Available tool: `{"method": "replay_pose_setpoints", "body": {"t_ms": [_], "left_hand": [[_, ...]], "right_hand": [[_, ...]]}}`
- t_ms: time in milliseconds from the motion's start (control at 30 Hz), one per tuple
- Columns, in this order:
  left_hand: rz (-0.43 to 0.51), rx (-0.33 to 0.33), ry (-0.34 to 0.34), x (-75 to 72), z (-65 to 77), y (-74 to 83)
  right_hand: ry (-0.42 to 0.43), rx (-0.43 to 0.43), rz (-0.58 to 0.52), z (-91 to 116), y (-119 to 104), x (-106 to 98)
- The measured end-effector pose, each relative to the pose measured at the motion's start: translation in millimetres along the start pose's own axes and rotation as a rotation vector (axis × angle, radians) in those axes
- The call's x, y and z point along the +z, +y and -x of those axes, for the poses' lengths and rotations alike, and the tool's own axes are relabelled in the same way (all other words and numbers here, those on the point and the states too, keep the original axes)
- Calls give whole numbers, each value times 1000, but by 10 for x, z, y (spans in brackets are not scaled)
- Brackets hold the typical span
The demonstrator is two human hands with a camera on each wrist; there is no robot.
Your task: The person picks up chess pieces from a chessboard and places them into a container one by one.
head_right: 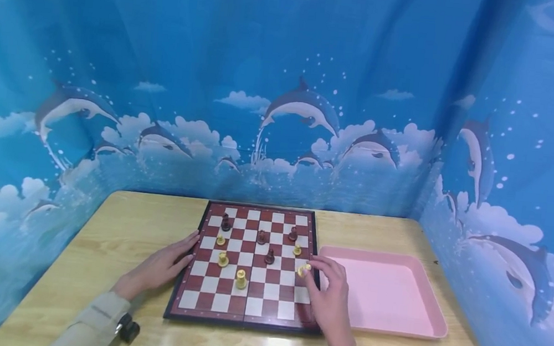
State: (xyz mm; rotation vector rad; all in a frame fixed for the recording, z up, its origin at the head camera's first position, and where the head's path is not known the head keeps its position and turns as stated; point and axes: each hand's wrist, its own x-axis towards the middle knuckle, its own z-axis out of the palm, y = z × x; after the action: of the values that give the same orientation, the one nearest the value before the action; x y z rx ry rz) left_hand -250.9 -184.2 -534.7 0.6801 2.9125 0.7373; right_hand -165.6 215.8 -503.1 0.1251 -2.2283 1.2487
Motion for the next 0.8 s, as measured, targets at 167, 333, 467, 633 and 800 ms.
{"method": "replay_pose_setpoints", "body": {"t_ms": [167, 333, 467, 633, 800], "left_hand": [[3, -3, -10, 13, -5, -13], [10, 7, -4, -9, 30, -59], [16, 12, -12, -31, 36, -77], [30, 13, -16, -48, 1, -48], [32, 27, -15, -46, -26, -25]], "right_hand": [[84, 21, -11, -3, 120, -100], [162, 69, -30, -11, 269, -198], [214, 107, -55, -24, 386, -246], [226, 184, -53, -42, 455, -284], [207, 237, -46, -47, 499, -294]]}}
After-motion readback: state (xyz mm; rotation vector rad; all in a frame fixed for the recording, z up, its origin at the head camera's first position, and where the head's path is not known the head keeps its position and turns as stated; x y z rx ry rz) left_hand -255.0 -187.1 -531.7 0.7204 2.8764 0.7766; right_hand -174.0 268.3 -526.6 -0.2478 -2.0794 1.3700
